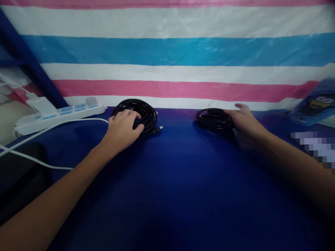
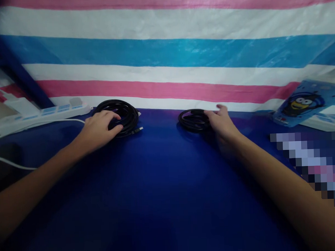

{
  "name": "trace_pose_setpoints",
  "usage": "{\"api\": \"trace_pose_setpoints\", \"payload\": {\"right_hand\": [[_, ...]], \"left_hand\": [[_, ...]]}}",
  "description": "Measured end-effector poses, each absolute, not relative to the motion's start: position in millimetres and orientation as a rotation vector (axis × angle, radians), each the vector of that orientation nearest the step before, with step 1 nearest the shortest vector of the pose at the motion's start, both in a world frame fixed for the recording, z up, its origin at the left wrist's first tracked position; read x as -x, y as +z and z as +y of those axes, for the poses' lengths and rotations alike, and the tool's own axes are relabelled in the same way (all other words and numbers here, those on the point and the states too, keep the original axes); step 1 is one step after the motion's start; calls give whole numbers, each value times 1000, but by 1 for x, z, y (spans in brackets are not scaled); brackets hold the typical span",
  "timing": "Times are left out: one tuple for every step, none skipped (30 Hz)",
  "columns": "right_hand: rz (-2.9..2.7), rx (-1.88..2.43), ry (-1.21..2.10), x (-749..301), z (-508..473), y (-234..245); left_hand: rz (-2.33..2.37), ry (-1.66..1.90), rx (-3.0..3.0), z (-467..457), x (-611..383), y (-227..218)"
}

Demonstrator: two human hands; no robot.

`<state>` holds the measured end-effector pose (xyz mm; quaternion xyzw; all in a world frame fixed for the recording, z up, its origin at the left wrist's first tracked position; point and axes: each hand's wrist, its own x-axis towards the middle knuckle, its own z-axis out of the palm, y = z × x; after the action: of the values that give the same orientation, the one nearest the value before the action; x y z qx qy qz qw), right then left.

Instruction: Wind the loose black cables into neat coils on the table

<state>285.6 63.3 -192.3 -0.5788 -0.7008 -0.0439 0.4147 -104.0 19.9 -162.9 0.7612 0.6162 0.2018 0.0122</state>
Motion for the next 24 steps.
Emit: {"api": "trace_pose_setpoints", "payload": {"right_hand": [[-1653,1509,-186,-286,59,-182],[-1551,1564,-256,-288,52,-172],[-1479,1605,-318,-291,45,-162],[-1430,1637,-363,-293,36,-154],[-1420,1655,-385,-294,28,-149],[-1442,1667,-391,-293,20,-147],[-1486,1669,-395,-289,14,-149],[-1554,1663,-395,-282,9,-152],[-1634,1645,-399,-272,5,-157],[-1714,1619,-407,-260,3,-164],[-1783,1586,-423,-247,1,-170],[-1858,1548,-436,-233,0,-176],[-1939,1508,-445,-220,-1,-180],[-2018,1466,-458,-209,-2,-184],[-2090,1430,-468,-200,-3,-186],[-2154,1397,-478,-194,-5,-188],[-2204,1369,-487,-191,-6,-189],[-2241,1348,-495,-190,-7,-189],[-2267,1330,-500,-191,-8,-190],[-2286,1315,-503,-193,-8,-190],[-2303,1301,-504,-195,-7,-191],[-2321,1288,-502,-198,-6,-191],[-2339,1276,-497,-200,-6,-192],[-2357,1265,-491,-202,-5,-193]], "left_hand": [[1889,584,-2407,18,102,-164],[1851,537,-2443,17,101,-165],[1811,490,-2479,16,100,-166],[1774,445,-2513,15,100,-166],[1738,402,-2545,14,101,-165],[1706,364,-2572,14,102,-164],[1684,333,-2595,14,105,-162],[1677,310,-2612,15,109,-159],[1685,292,-2622,15,114,-156],[1708,279,-2626,16,118,-153],[1741,268,-2626,16,123,-150],[1778,258,-2623,16,126,-147],[1806,248,-2622,16,128,-144],[1823,238,-2625,16,129,-142],[1831,234,-2633,15,129,-141],[1834,238,-2645,15,127,-139],[1837,251,-2658,14,125,-138],[1839,272,-2672,13,123,-137],[1845,301,-2686,13,120,-135],[1848,333,-2699,12,118,-134],[1847,363,-2713,11,116,-133],[1841,386,-2727,10,114,-132],[1829,400,-2742,9,113,-132],[1811,400,-2756,8,112,-132]]}}
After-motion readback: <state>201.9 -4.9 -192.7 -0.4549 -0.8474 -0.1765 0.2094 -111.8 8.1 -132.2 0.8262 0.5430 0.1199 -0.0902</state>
